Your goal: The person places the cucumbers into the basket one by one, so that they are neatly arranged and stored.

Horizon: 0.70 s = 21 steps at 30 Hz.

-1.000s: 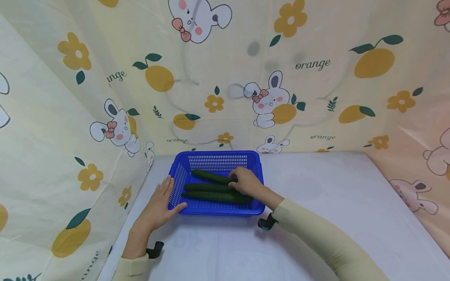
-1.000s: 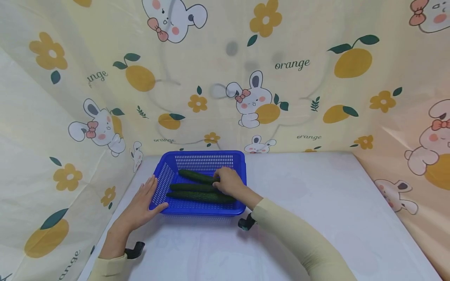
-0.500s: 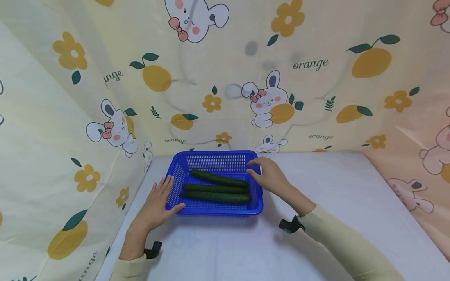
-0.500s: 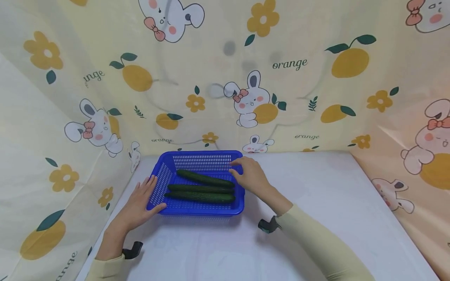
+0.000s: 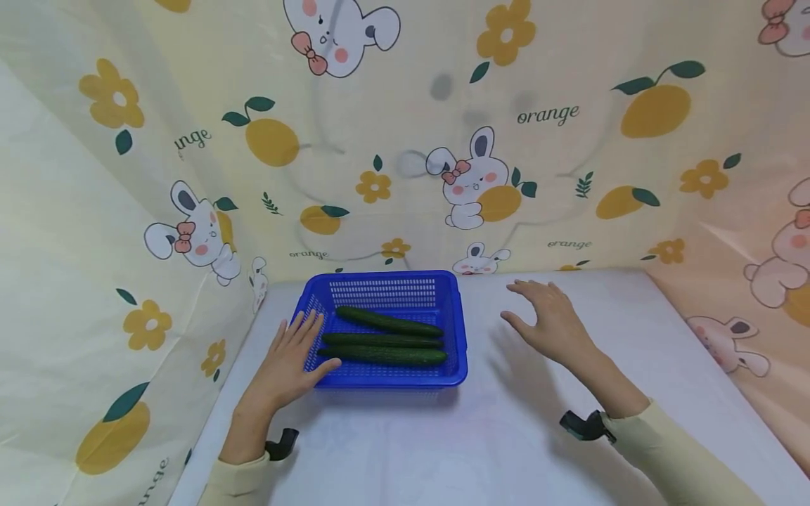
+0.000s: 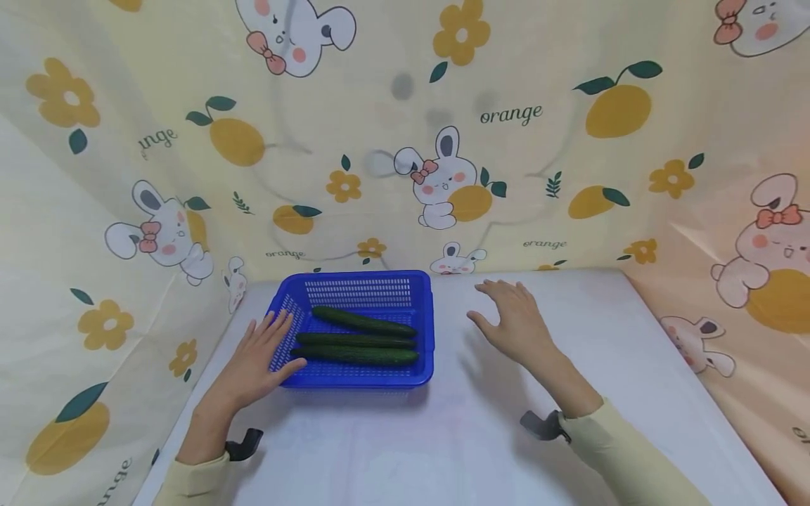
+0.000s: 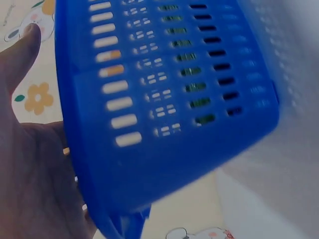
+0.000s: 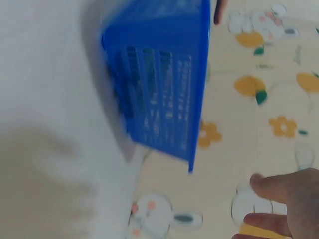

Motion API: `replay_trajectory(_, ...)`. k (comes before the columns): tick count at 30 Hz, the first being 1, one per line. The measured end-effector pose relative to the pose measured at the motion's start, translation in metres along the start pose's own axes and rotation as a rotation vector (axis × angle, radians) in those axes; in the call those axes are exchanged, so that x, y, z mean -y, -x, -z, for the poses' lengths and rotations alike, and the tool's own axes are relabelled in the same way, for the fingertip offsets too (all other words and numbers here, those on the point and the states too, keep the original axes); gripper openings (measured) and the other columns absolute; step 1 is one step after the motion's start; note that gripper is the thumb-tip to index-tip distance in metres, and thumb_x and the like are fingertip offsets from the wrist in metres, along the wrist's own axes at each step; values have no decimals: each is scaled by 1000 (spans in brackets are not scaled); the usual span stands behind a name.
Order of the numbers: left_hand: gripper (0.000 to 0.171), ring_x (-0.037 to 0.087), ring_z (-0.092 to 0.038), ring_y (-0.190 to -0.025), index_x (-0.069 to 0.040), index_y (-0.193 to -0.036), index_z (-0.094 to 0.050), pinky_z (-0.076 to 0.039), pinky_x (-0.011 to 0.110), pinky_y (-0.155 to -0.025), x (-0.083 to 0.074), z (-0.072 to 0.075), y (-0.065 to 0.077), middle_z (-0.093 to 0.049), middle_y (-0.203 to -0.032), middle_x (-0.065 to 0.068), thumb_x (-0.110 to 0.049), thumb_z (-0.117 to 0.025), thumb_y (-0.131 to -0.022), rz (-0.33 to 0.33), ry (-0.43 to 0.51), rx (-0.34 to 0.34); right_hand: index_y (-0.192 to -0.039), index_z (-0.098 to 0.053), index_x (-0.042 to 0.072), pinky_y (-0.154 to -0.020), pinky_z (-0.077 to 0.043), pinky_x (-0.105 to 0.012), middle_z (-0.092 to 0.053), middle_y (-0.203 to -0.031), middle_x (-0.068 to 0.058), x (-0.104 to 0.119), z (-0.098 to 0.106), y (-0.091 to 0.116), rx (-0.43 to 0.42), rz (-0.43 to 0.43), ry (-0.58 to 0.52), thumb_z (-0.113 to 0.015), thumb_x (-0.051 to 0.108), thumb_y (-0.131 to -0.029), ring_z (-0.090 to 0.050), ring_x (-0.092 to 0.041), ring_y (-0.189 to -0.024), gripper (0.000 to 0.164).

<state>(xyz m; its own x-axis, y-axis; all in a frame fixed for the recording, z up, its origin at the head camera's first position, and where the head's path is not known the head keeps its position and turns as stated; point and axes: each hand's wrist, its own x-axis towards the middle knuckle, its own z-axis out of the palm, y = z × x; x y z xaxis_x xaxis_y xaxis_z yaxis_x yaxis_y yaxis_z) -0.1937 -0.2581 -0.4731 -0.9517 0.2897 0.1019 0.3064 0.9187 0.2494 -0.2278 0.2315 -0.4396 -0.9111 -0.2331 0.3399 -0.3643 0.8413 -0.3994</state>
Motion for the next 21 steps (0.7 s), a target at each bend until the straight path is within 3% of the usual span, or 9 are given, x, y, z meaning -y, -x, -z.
replay_trajectory(5,103,39,-9,-166,-9,-172,-23,2,59,-134,-5,-3,-1,-20,-178,14,-69,-62,-99,-12,-4,-4,-155,-54,4,-131,0,-70,-47,-161,-30,-23,14,23,2,6,62,-79,42,-97,-33,-55,-153,73)
replay_trajectory(9,103,40,-8,-166,-11,-172,-21,5,57,-134,-7,-5,0,-19,-179,14,-72,-60,-99,3,1,-6,-162,-47,10,-128,13,-69,-39,-167,-28,-43,16,42,3,22,109,-77,50,-96,-22,-54,-159,83)
replay_trajectory(15,104,40,-8,-166,-12,-173,-20,4,59,-134,-8,-8,-1,-17,-179,14,-74,-57,-98,2,-20,-10,-170,-32,20,-125,21,-70,-23,-176,-22,-62,14,65,61,-14,144,-69,61,-99,-3,-51,-164,90)
replay_trajectory(21,104,40,-8,-166,-12,-173,-20,6,57,-134,-5,-13,-2,-13,-180,11,-75,-56,-98,1,-18,-9,-173,-24,21,-123,24,-70,-14,-178,-22,-71,13,75,115,-61,160,-63,64,-101,5,-52,-163,92)
